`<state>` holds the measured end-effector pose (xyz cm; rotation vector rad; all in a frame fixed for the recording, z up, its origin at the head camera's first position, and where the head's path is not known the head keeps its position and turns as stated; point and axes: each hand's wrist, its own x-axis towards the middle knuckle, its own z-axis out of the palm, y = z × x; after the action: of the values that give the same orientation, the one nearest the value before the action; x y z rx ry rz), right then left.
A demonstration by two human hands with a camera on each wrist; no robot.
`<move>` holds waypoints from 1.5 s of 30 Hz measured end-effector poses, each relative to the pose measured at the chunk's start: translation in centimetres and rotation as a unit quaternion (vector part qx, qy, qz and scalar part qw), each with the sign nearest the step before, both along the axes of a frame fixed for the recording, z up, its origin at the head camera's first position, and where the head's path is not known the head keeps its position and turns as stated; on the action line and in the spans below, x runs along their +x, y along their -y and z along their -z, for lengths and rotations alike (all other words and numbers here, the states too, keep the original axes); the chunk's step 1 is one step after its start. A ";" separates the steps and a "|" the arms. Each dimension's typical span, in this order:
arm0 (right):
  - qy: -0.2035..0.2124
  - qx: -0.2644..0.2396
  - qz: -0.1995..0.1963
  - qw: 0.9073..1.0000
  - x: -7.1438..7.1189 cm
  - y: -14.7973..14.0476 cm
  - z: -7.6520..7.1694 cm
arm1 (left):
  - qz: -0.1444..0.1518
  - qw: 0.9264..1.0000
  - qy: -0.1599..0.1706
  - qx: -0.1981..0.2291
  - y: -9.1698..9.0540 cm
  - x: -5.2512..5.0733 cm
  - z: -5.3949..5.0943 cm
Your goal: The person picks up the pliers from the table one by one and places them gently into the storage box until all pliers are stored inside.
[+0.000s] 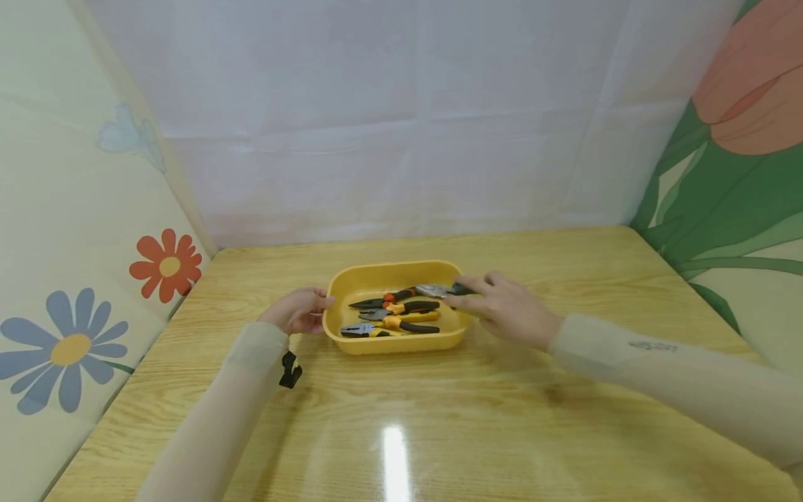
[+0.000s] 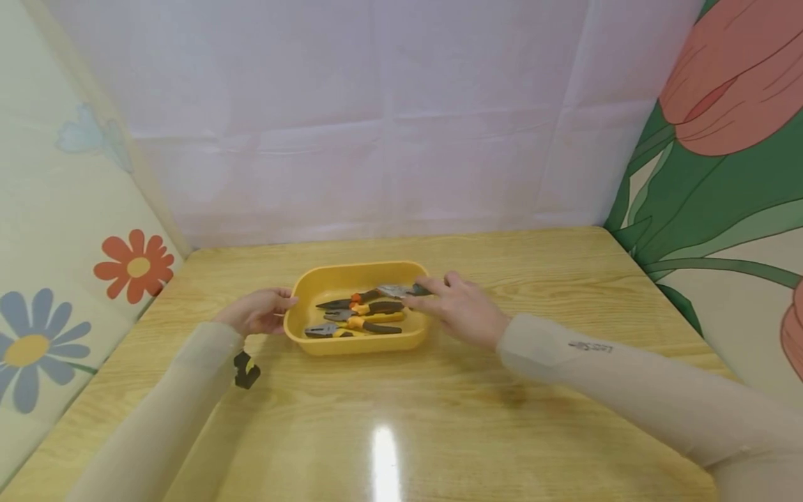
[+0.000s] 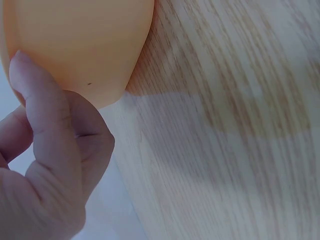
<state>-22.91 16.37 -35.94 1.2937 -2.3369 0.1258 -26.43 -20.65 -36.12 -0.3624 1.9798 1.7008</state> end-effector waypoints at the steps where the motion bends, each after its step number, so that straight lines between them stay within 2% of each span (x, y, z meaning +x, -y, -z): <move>1: 0.000 0.000 0.000 1.000 0.0 0.1 0.0 | 0.001 1.000 -0.001 -0.001 0.0 0.0 0.0; 7: -0.006 0.009 0.006 1.000 0.0 0.9 0.0 | 0.004 1.000 -0.001 -0.005 0.0 0.0 0.0; 12: 0.008 0.025 0.014 1.000 -0.1 1.5 -0.1 | 0.005 1.000 0.001 -0.013 0.0 0.0 0.0; 23: 0.013 0.045 -0.017 0.999 -1.3 3.0 -0.5 | 0.005 1.000 0.002 -0.013 0.0 -0.1 0.0; 32: 0.009 0.082 0.003 0.997 -2.0 4.5 -0.7 | 0.009 1.000 -0.001 -0.016 0.0 0.0 -0.1; 45: 0.016 0.100 0.005 0.995 -2.5 5.6 -0.6 | 0.019 1.000 -0.006 -0.020 0.0 0.1 -0.1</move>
<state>-25.42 10.79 -35.38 1.3818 -2.4340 -0.0940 -26.29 -20.64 -35.99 -0.3264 2.0184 1.6457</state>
